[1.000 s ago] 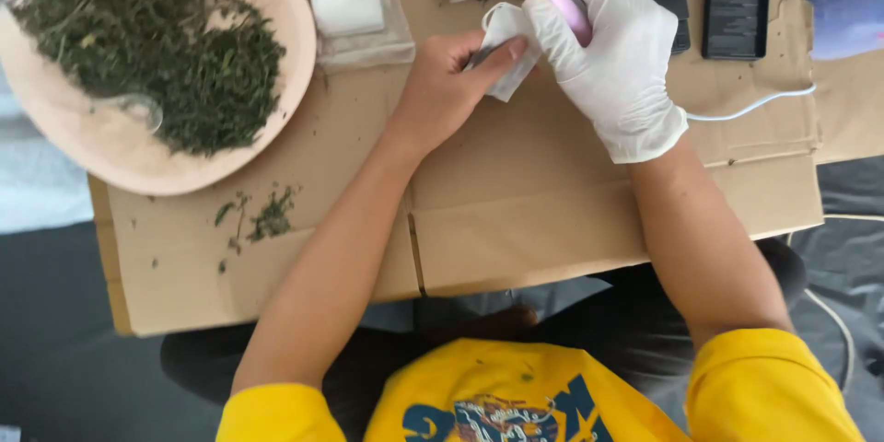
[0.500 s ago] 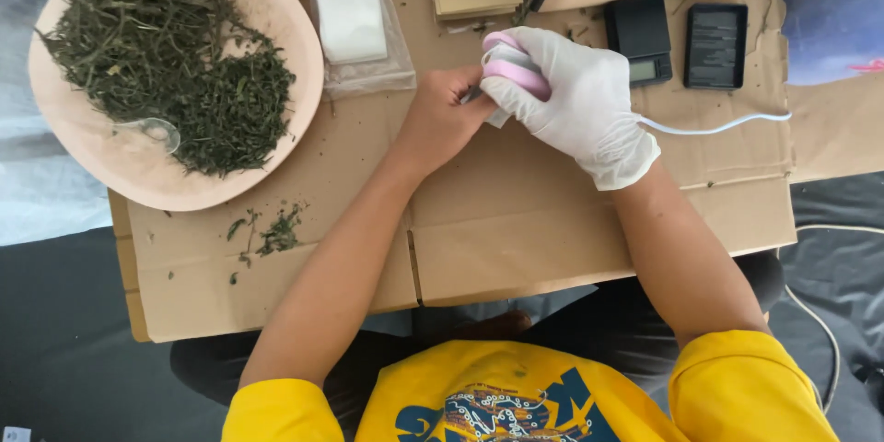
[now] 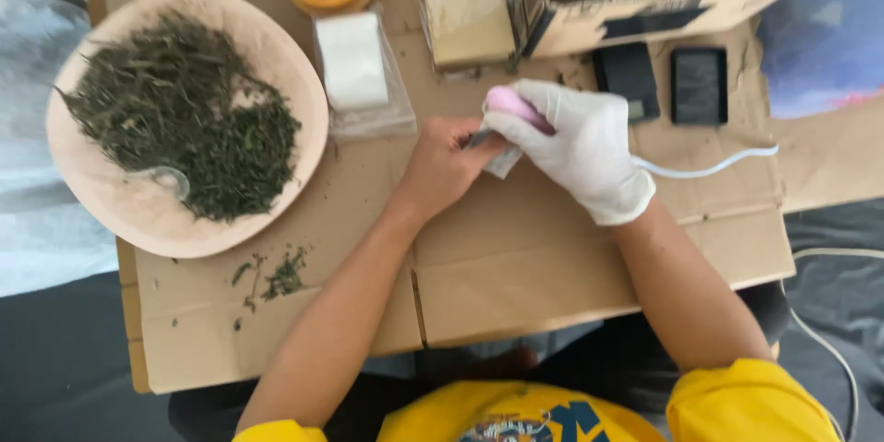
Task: Sealing individual tea bags using a handheld heat sealer on a cardboard-covered workspace
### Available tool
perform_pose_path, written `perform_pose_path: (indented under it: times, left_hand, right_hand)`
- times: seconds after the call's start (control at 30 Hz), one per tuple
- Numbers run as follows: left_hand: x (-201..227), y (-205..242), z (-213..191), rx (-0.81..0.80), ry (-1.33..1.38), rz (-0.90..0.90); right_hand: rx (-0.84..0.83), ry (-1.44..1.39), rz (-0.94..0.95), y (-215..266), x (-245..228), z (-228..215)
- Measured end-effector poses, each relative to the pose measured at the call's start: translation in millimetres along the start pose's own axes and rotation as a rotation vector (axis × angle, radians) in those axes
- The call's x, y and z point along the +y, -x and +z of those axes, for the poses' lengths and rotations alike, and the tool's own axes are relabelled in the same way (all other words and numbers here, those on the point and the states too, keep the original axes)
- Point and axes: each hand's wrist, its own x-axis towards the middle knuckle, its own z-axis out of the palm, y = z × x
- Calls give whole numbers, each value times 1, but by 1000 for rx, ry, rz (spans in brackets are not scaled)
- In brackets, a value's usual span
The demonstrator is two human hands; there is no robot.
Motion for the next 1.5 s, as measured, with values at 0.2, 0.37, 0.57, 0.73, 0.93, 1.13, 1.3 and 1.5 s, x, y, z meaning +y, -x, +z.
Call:
perform_pose_path:
  times: [0.2,0.37,0.57,0.73,0.93,1.13,1.3,1.5]
  left_hand:
    - [-8,0,2,10,60,-21]
    - [-5,-5,2,11,74,5]
    - [-15,-4,3,-2,95,-29]
    - [-9,-3,-6,-10,87,-46]
    - [45,9,1,-34,80,-32]
    - [-23,1,5,-39,-56,-7]
    - [-21,2,7,-56,-59,1]
    - [-10,5,6,-51,-41,2]
  right_hand:
    - [18,-20,35,-2,-2,1]
    - [68,67,29,-4,-4,6]
    - [90,102,69,4,-10,11]
    - [-2,-83,147,-3,-25,-3]
    - [-24,112,74,3,8,-16]
    - [27,422,-80,12,26,13]
    - [117,572,-148,10,4,2]
    - [161,493,-139,6,4,5]
